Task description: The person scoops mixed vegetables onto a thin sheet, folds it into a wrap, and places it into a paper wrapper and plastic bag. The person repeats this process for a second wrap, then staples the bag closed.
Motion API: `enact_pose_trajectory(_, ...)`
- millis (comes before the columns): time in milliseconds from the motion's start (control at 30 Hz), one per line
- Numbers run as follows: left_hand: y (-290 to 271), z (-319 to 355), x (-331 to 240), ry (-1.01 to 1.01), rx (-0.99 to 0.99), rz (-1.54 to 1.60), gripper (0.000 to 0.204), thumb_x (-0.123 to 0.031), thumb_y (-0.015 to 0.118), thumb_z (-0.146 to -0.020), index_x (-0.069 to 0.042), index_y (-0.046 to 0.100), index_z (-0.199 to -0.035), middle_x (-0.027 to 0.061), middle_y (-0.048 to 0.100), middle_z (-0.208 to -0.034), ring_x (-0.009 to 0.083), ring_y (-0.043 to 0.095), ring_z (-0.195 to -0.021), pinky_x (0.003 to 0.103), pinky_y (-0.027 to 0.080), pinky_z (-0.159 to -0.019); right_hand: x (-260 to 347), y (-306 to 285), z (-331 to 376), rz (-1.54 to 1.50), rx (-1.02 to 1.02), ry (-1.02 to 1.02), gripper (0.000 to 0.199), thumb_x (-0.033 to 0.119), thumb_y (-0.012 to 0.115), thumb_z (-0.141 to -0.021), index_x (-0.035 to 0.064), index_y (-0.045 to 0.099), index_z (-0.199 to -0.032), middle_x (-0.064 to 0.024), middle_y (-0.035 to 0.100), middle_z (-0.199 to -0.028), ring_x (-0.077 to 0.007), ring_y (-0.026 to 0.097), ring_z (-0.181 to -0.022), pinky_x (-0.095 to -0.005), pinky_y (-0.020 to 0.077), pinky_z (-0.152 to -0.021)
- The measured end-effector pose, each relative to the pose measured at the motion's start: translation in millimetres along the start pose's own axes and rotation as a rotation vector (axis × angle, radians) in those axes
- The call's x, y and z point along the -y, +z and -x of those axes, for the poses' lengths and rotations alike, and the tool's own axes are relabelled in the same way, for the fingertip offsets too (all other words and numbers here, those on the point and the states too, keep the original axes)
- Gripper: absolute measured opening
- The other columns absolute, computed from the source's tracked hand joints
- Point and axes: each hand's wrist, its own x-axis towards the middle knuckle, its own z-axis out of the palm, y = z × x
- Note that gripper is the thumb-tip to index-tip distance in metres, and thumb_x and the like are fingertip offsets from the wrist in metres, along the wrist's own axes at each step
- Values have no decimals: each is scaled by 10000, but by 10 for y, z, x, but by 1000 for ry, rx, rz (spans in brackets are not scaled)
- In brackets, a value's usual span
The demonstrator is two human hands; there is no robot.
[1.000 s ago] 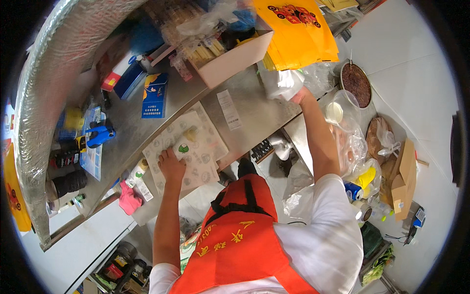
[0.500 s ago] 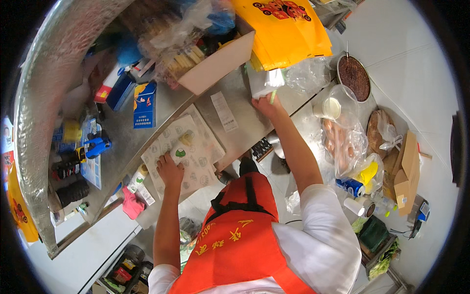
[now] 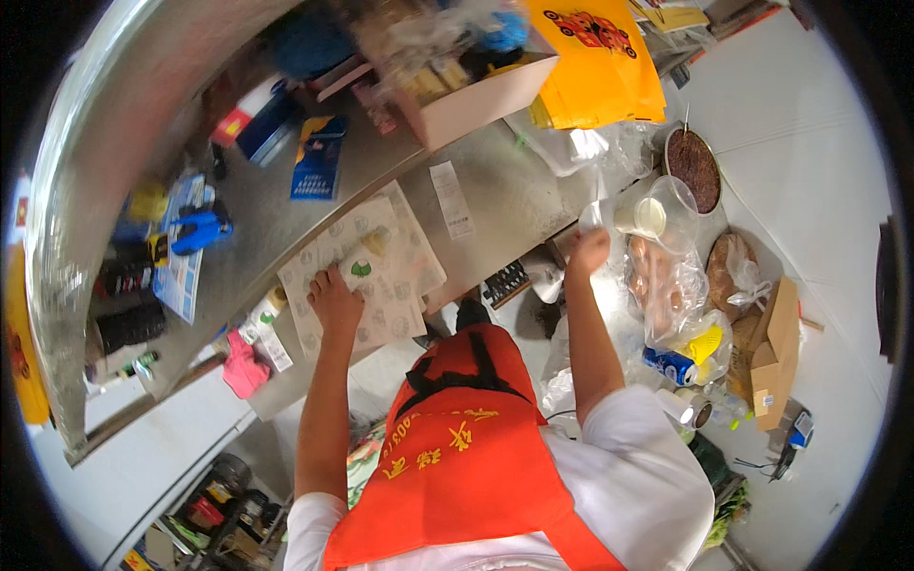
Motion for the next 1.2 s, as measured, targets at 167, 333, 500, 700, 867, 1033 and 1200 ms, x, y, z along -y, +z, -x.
enact_pose_trajectory(167,-178,59,45,22,60,73,847,-236,733,-750,-65,318,-1469,217,445,-1378,437,393,-1303,634,275,-1074,573,-448,1271,142,61,-236,278,281,456,-1029,25,534,-949,-48,536,-875,-146,495,-760,-249,425,-645)
enact_pose_trajectory(333,-245,549,-79,132,-14,955,660,-350,644,-909,-45,409,-1444,170,507,-1404,325,421,-1351,497,300,-1128,1438,-611,2595,-116,837,-294,162,203,520,-1015,58,519,-942,42,519,-858,-23,422,-750,-187,357,-652)
enact_pose_trajectory(500,-37,806,-387,-85,1024,2436,766,-675,351,-961,-76,455,-1428,99,481,-1456,270,439,-1341,460,328,-1116,1599,-850,2862,104,1301,-258,172,198,544,-1012,81,517,-889,54,493,-831,-37,457,-774,-215,423,-678)
enact_pose_trajectory(700,-60,1155,-454,222,918,2827,858,-715,350,-929,-91,299,-1516,105,394,-1524,283,382,-1387,463,298,-1131,1574,-896,2826,-72,1084,145,153,239,496,-1006,99,516,-1062,-155,645,-1213,-177,660,-906,-222,526,-675)
enact_pose_trajectory(867,-130,1246,-353,435,722,2725,779,-617,482,-943,-85,328,-1491,67,376,-1526,250,344,-1409,452,261,-1164,2062,-940,3133,-154,1195,589,310,306,463,-994,62,563,-1157,-105,686,-1077,-85,625,-686,-201,491,-507)
enact_pose_trajectory(1033,-30,1390,-515,411,726,2747,647,-548,490,-976,-81,436,-1421,91,523,-1391,248,487,-1282,424,339,-1111,1933,-901,2970,-203,1212,720,316,264,470,-981,30,597,-1151,-32,687,-1004,-88,583,-657,-194,479,-528)
enact_pose_trajectory(1200,12,1413,-327,67,914,2724,602,-534,453,-999,-60,483,-1368,103,583,-1307,251,576,-1149,421,401,-1049,1866,-921,2820,103,1193,210,337,273,493,-954,45,522,-1200,-73,636,-1120,-171,638,-859,-297,540,-699)
